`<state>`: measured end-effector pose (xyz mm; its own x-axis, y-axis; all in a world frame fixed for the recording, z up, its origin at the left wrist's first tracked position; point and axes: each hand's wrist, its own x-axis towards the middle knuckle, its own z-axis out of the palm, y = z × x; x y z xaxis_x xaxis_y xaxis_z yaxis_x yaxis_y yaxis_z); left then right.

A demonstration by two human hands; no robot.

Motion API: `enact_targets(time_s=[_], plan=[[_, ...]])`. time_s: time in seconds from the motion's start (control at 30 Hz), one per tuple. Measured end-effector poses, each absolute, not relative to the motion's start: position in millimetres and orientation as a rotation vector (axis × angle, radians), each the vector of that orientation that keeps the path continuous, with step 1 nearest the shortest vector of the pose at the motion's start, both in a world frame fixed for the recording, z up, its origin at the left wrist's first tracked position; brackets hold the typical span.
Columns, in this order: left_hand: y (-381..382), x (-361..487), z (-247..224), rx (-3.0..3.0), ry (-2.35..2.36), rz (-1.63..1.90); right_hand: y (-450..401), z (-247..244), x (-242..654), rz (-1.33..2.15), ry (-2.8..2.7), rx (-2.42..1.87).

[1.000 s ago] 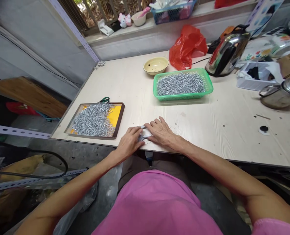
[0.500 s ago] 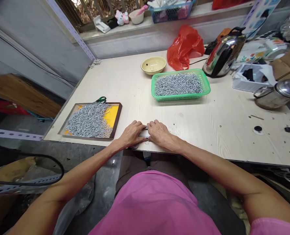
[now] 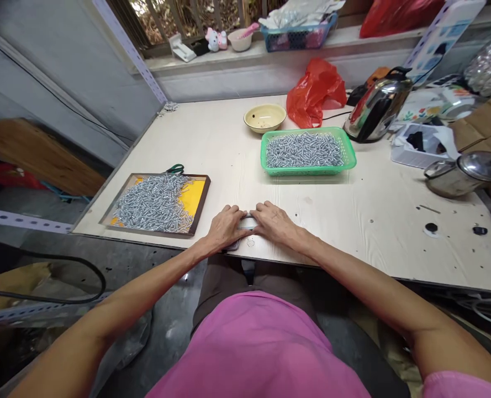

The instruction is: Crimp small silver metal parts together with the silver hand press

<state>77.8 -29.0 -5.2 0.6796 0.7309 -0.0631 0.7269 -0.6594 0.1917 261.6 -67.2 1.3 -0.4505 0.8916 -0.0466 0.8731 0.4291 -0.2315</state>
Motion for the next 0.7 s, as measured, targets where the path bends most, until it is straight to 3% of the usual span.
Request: enact_targets(time_s=[0.2,0.53,0.7], plan=[[-79,77,-23,2.677,1.086,0.361,-61,-9,276,0.32,-2.454,-1.563],[-106,88,-38,2.563,0.976,0.486,-18,-7,266,0.083,-2.435,-1.816],[-111,87,-43,2.536,0.981,0.419,-32,10,209,0.197,-2.817,-1.227]])
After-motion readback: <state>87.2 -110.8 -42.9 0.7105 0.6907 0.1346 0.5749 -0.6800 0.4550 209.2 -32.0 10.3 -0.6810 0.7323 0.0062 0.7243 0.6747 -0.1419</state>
